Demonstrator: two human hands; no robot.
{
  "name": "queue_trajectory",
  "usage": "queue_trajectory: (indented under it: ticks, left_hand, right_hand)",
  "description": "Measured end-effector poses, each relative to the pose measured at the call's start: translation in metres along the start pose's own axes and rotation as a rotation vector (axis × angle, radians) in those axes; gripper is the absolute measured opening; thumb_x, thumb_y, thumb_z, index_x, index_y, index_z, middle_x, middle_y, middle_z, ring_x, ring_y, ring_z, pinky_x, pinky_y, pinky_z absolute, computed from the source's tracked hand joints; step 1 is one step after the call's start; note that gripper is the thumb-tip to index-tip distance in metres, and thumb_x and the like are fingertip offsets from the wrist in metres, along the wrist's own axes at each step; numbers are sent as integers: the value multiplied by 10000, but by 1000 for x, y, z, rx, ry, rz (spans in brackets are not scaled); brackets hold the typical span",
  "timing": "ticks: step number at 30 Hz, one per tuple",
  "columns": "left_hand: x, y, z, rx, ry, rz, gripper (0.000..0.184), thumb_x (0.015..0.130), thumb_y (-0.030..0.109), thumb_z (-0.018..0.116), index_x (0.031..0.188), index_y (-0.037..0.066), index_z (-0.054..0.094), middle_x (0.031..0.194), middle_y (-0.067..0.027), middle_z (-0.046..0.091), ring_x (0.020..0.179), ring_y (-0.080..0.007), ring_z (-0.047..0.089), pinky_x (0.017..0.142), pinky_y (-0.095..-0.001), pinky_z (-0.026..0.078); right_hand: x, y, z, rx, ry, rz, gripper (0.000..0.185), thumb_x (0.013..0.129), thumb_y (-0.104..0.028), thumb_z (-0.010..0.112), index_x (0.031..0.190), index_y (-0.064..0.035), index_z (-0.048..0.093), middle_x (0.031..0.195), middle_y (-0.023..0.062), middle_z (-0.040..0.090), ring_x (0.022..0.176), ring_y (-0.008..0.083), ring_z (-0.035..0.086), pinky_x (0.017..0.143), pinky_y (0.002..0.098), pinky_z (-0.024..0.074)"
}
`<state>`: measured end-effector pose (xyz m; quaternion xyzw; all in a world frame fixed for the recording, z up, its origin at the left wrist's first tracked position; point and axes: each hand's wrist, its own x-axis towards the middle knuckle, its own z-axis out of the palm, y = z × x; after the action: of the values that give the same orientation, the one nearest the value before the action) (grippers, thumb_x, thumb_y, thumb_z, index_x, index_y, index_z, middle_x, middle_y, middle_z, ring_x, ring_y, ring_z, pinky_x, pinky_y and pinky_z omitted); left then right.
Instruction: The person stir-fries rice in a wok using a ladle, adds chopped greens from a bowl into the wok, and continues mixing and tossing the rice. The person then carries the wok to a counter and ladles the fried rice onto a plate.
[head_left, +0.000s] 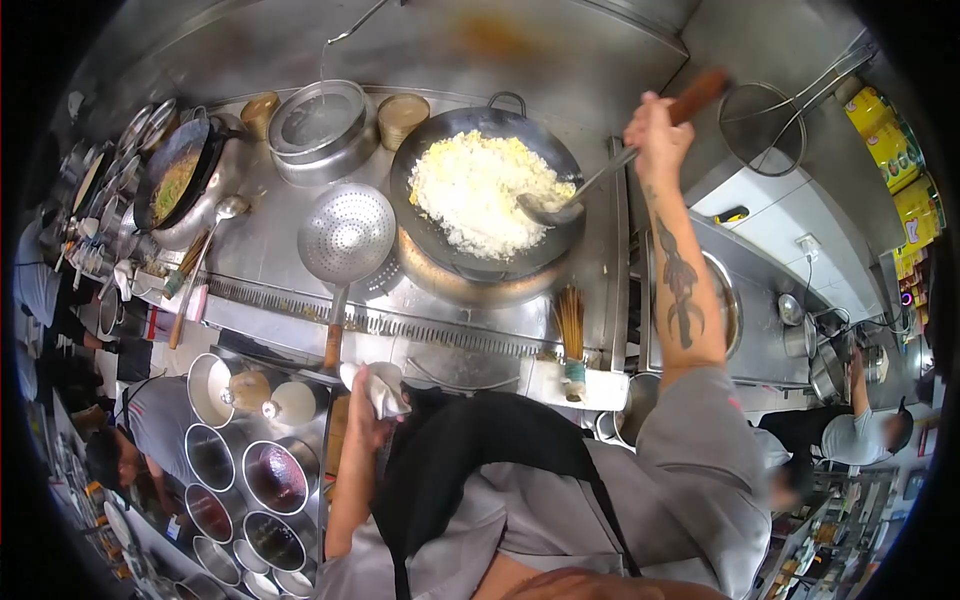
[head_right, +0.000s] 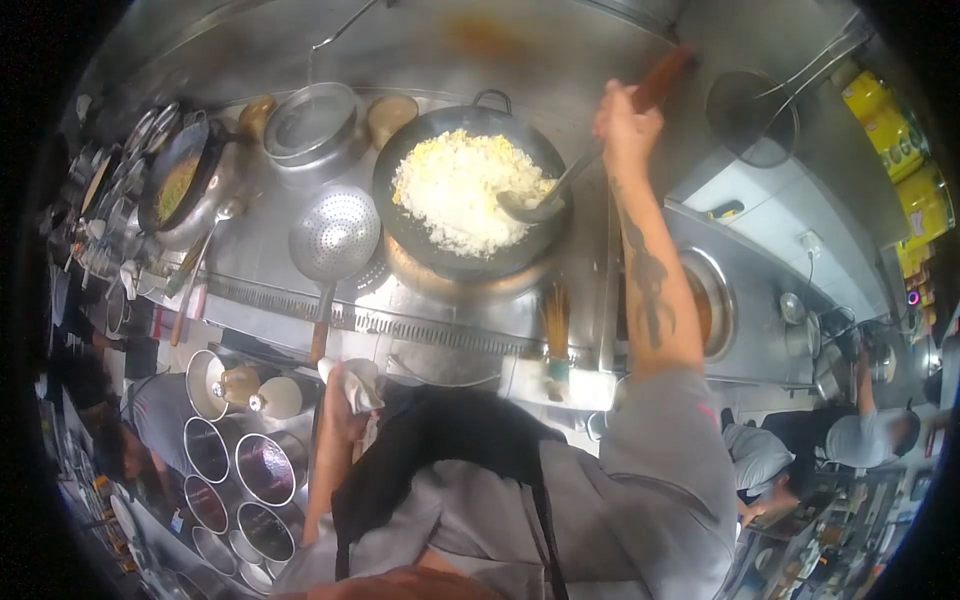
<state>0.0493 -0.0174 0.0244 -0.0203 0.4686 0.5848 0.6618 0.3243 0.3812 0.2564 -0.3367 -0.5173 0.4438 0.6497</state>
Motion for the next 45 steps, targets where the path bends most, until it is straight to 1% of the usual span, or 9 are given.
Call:
queue_trajectory:
  ticks: [7, 10, 14, 20, 22, 26, 27, 33, 45]
  left_hand:
    - [1, 11, 8, 1, -16, 33, 618, 885, 649, 381, 1071, 76, 521, 782, -96, 609, 632, -244, 629, 392, -328, 434]
    - [28, 8, 22, 28, -34, -2, 645, 885, 673, 355, 1071, 80, 524, 780, -96, 619, 628, -239, 632, 401, -322, 444]
    - [63, 8, 60, 30, -142, -42, 619, 886, 690, 327, 1050, 130, 534, 773, -73, 623, 624, -235, 629, 447, -335, 453]
    - [130, 2, 124, -17, -109, -155, 589, 866, 709, 334, 1053, 187, 535, 832, -23, 598, 746, -221, 578, 580, -360, 419]
    - [157, -5, 143, -77, -72, -215, 501, 895, 629, 368, 1123, 204, 502, 1031, -20, 567, 925, -232, 517, 789, -424, 370]
    - [169, -16, 165, -72, -61, -139, 483, 883, 612, 420, 1138, 206, 479, 1086, -38, 530, 962, -240, 492, 775, -439, 402]
    - [160, -11, 174, -83, 13, -111, 377, 887, 516, 485, 1044, 176, 525, 880, -31, 572, 775, -191, 544, 573, -357, 438]
    - [179, -8, 163, -39, -18, -123, 172, 825, 204, 609, 962, 128, 538, 812, -51, 575, 716, -196, 548, 510, -314, 454]
    - [203, -10, 156, 27, 25, -224, 159, 830, 192, 620, 943, 121, 533, 784, -57, 574, 661, -175, 546, 477, -299, 431]
  right_hand:
    - [-4, -25, -22, 33, -29, -19, 181, 876, -125, 611, 780, -95, 461, 572, -16, 398, 438, 92, 379, 444, 284, 360]
    - [-30, 73, -17, -2, 31, 7, 197, 875, -128, 620, 770, -103, 455, 574, -23, 397, 440, 91, 367, 440, 277, 347]
    - [-21, 10, 20, 56, 18, 12, 214, 870, -120, 627, 757, -109, 446, 581, -22, 402, 437, 103, 362, 439, 273, 335]
    - [-71, 85, 19, -4, 22, 8, 196, 887, -82, 582, 743, -57, 451, 596, -20, 438, 448, 79, 396, 412, 269, 361]
    - [-34, 71, 33, 18, -29, 28, 199, 878, -88, 599, 742, -57, 457, 593, -7, 447, 444, 89, 403, 417, 276, 367]
    - [-40, 10, 72, 4, -13, -83, 219, 863, -104, 619, 706, -72, 469, 567, 0, 457, 425, 105, 421, 405, 277, 363]
    - [-48, 18, 80, -101, -31, -68, 217, 860, -106, 620, 702, -74, 475, 559, 0, 460, 421, 108, 429, 398, 275, 359]
    - [-7, 57, 125, -212, -242, -35, 179, 850, -128, 621, 706, -78, 528, 552, -12, 495, 399, 87, 434, 359, 260, 335]
    - [-41, 73, 155, -147, -411, -111, 249, 852, -151, 620, 650, -72, 497, 523, -1, 481, 395, 81, 410, 372, 256, 317]
